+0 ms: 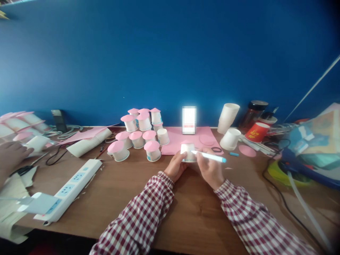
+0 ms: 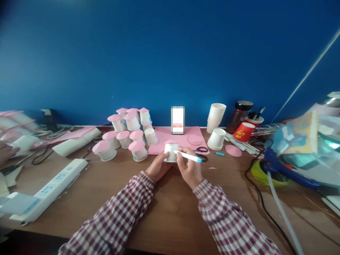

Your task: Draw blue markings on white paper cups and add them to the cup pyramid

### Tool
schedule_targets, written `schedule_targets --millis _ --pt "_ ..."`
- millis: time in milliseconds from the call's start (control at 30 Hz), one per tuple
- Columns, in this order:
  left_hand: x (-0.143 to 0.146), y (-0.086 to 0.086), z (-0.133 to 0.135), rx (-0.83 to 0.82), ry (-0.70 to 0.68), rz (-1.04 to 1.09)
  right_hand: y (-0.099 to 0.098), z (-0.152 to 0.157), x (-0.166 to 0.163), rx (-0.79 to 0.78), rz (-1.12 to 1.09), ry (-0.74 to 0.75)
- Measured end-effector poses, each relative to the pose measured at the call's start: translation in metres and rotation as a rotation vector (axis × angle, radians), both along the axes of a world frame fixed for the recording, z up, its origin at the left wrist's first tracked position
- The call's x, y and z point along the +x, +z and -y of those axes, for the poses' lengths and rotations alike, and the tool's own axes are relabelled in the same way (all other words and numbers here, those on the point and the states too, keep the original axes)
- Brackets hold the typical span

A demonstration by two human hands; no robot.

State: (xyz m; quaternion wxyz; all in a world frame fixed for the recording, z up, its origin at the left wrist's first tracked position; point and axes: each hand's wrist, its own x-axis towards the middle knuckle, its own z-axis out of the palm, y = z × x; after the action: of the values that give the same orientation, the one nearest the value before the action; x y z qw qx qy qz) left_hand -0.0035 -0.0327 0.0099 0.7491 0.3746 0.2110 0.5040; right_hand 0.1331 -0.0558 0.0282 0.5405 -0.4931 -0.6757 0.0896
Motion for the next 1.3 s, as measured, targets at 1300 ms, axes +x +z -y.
schedule_targets --millis 1300 --pt "-0.0005 0.0005 0.0003 -0.018 0.019 0.005 -0.0016 -0.0005 0.0002 0.005 -0.007 0.022"
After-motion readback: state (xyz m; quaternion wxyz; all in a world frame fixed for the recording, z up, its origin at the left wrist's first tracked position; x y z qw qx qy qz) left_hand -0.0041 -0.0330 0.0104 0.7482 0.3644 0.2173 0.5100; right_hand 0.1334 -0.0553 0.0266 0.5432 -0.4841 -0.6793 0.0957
